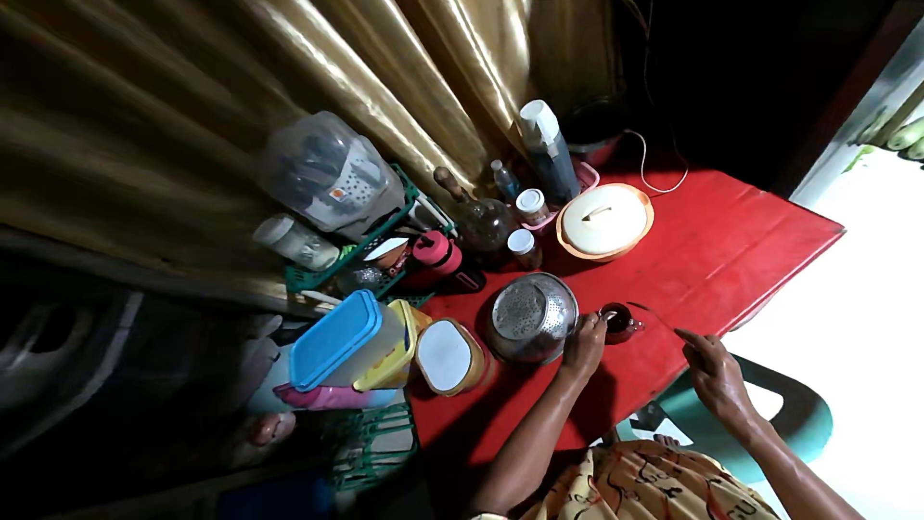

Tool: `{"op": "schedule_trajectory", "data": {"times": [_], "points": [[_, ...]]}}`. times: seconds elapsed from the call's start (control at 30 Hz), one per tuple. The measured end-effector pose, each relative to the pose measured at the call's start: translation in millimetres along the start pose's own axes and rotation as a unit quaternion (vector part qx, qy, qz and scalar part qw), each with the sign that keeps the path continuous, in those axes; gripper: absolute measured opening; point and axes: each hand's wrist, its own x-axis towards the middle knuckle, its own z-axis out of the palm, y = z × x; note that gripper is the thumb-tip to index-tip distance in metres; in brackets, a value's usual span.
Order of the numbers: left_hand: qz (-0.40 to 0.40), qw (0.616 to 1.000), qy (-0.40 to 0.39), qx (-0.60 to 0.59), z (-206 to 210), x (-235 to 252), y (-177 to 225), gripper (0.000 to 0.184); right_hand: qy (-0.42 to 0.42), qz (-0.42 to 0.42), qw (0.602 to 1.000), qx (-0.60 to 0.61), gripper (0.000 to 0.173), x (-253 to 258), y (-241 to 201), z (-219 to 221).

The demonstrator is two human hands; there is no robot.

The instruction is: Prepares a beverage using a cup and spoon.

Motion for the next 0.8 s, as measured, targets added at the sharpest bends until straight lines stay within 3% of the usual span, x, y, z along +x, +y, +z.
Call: {"op": "schedule_trajectory", "data": {"times": [0.07,0.23,0.33,0.47,0.6,0.67,0.73,0.8], "points": [[0.024,0.998,0.058,-0.001,-3,3,3,0.014,0.005,-0.001,1.000,-0.004,0.036,2,0,0],[0.055,0.991,0.118,0.012,-19,-1,17,0.010,0.015,-0.011,1.000,-0.005,0.036,-1,3,1],[0.049,0.997,0.062,0.011,-1,-17,-2,0.012,0.012,-0.013,1.000,-0.011,0.036,-3,6,4],[0.070,0.990,0.123,0.005,-3,-12,-7,0.009,0.003,-0.008,1.000,-0.015,0.035,3,10,10],[0.109,0.988,0.105,-0.020,7,-20,-17,0.010,-0.008,0.000,1.000,0.009,0.034,4,15,15],[0.119,0.978,0.167,-0.028,2,-17,-14,0.009,-0.004,-0.008,1.000,0.018,0.035,6,17,18],[0.101,0.967,0.233,-0.033,-2,-12,-9,0.008,0.001,-0.008,1.000,0.029,0.036,4,20,20],[0.060,0.975,0.210,-0.045,3,-16,-14,0.010,0.002,0.000,0.999,0.044,0.038,4,23,22]]}}
